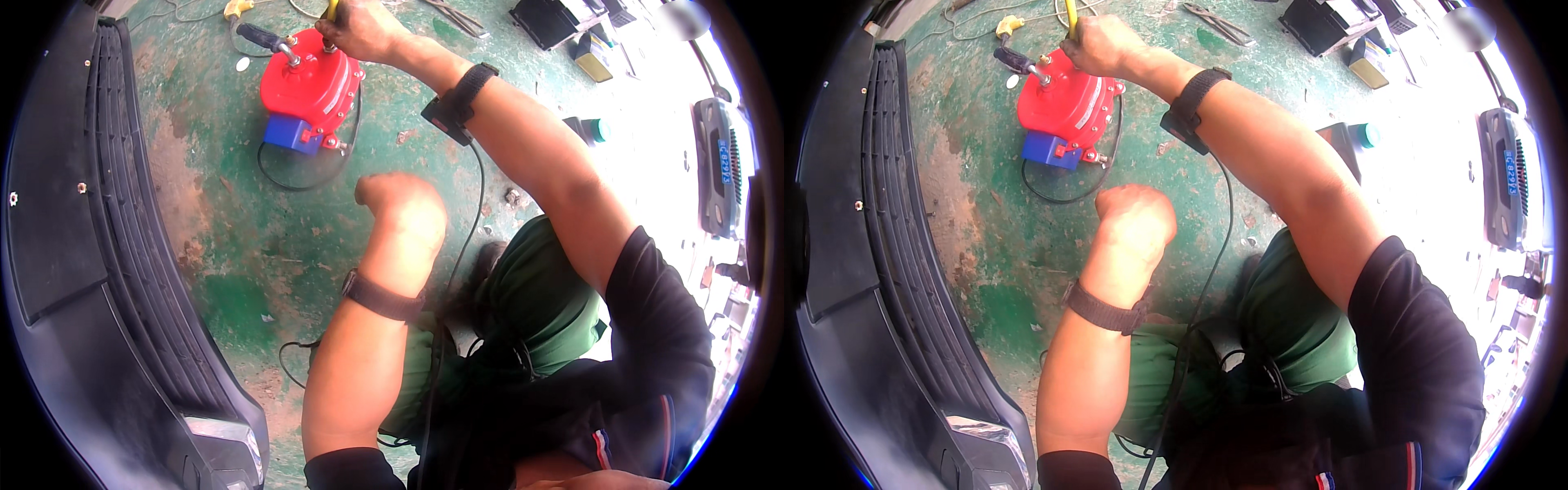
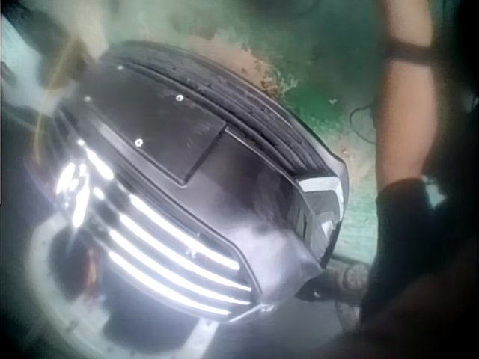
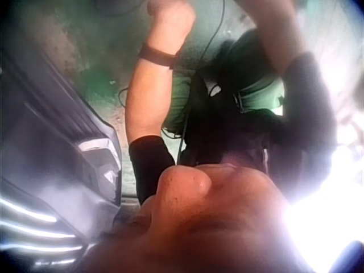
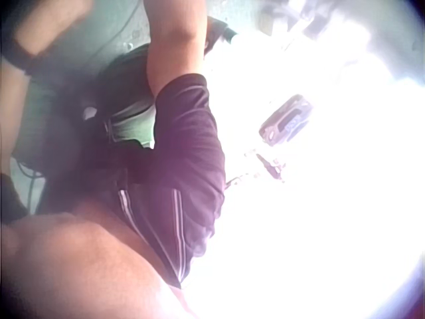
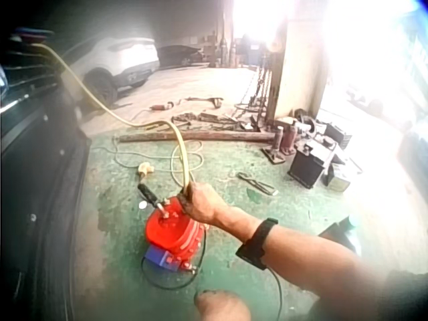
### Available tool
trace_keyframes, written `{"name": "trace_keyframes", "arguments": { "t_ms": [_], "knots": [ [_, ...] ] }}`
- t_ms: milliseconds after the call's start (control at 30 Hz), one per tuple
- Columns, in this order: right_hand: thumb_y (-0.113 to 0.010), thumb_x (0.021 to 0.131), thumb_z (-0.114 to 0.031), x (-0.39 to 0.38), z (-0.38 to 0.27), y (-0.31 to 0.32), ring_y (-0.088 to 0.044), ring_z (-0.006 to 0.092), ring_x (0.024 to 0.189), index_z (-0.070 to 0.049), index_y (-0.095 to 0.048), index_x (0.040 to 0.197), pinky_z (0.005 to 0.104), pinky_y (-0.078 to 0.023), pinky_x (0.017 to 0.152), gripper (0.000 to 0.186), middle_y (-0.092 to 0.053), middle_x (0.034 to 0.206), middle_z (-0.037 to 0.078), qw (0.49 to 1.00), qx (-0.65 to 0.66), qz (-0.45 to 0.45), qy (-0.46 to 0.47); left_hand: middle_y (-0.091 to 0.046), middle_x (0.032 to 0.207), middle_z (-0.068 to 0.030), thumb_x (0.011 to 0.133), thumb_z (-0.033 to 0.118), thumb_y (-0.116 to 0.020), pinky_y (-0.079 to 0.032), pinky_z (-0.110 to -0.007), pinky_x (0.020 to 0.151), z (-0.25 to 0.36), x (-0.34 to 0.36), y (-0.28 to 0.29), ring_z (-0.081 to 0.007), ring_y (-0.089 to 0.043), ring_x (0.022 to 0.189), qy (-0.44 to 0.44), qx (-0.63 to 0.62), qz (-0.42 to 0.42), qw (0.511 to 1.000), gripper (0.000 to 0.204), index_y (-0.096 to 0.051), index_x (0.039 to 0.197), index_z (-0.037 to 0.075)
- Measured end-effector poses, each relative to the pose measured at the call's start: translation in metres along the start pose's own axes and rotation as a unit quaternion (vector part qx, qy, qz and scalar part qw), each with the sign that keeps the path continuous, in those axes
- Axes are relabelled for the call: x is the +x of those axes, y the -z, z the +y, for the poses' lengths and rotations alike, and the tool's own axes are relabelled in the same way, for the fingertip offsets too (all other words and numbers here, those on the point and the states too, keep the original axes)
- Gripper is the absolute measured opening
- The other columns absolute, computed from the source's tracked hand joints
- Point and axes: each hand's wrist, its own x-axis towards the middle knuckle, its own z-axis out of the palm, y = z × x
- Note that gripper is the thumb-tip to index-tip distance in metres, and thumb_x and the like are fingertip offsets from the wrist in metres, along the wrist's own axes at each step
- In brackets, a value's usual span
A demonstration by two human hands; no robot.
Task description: The person connects a yellow hose to a red pump on the ground and then moves to the open hood of a car. They handle a yellow hose connected to the pump and blue and red hoses connected to the car's engine bay.
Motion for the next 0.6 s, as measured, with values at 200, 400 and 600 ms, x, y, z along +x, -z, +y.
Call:
{"name": "trace_keyframes", "arguments": {
  "t_ms": [200,400,600],
  "knots": [
    [-0.057,0.092,-0.037,-0.002,0.004,0.003,-0.067,0.0386,0.087,-0.006,-0.072,0.096,0.0474,-0.053,0.081,0.034,-0.07,0.085,0.018,0.999,0.042,-0.026,0.017,-0.057,0.093,-0.0077,0.078,0.017,-0.064,-0.042,-0.042,0.072,-0.006,0.003,-0.027,-0.0262,-0.057,0.088,-0.032,0.005,0.182,0.983,0.011,-0.061,0.088,0.014],
    [-0.06,0.091,-0.035,-0.004,0.0,0.004,-0.067,0.0374,0.09,-0.008,-0.072,0.101,0.0465,-0.053,0.081,0.031,-0.07,0.09,0.018,1.0,0.024,-0.004,0.016,-0.055,0.078,-0.01,0.076,0.014,-0.064,-0.043,-0.041,0.064,-0.021,-0.002,-0.059,-0.0282,-0.056,0.075,-0.121,-0.014,0.364,0.923,0.008,-0.058,0.073,0.011],
    [-0.063,0.09,-0.038,-0.004,0.006,0.003,-0.067,0.0371,0.089,-0.005,-0.071,0.1,0.0456,-0.054,0.081,0.036,-0.07,0.09,0.019,1.0,0.024,-0.001,0.017,-0.052,0.063,-0.0124,0.073,0.01,-0.064,-0.043,-0.041,0.056,-0.029,0.005,-0.074,-0.0301,-0.056,0.063,-0.145,-0.021,0.416,0.898,0.017,-0.054,0.059,0.008]
  ]
}}
